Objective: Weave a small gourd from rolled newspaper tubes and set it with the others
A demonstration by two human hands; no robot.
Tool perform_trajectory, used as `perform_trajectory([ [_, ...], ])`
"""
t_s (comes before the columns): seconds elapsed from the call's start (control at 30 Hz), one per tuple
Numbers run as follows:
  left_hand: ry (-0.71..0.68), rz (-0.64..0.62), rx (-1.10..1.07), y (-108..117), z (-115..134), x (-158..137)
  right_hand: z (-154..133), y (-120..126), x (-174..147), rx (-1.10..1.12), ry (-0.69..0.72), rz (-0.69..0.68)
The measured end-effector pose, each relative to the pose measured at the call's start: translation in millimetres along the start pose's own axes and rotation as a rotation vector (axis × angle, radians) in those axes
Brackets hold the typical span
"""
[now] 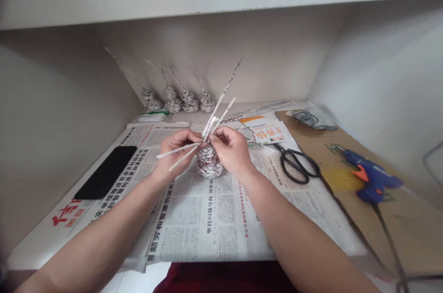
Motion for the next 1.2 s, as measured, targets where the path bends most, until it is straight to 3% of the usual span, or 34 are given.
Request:
perform_trajectory([
  [0.27,-0.041,-0.065,0.112,-1,5,-1,3,-1,-1,0.136,-0.004,-0.07],
  [0.4,0.02,-0.055,0.07,0,1,0,1,-3,-3,0.183,-0.029,-0.009],
  [0.53,0.067,-0.024,0.081,3,1,4,0,-3,-5,0.224,-0.066,-0.046],
  [0.77,0.13,-0.021,-0.023,7,2,9,0,0,-4,0.069,0.069,-0.054],
  [1.0,0.263,-0.071,-0.271,9,-9,9,-4,4,0,0.111,0.019,-0.116],
  [1.2,0.242,-0.067,-0.151,7,-6,8,-3,6,0,-0.034,0.098,-0.063],
])
Point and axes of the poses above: each hand's wrist, its own x-axis towards the middle knuckle, its own y-axis out of the back of the hand, z = x × y, the point moved 1 cm from there along x, towards the middle knuckle, and after that the axes turned 15 degrees about -x, right-handed, at the moved point
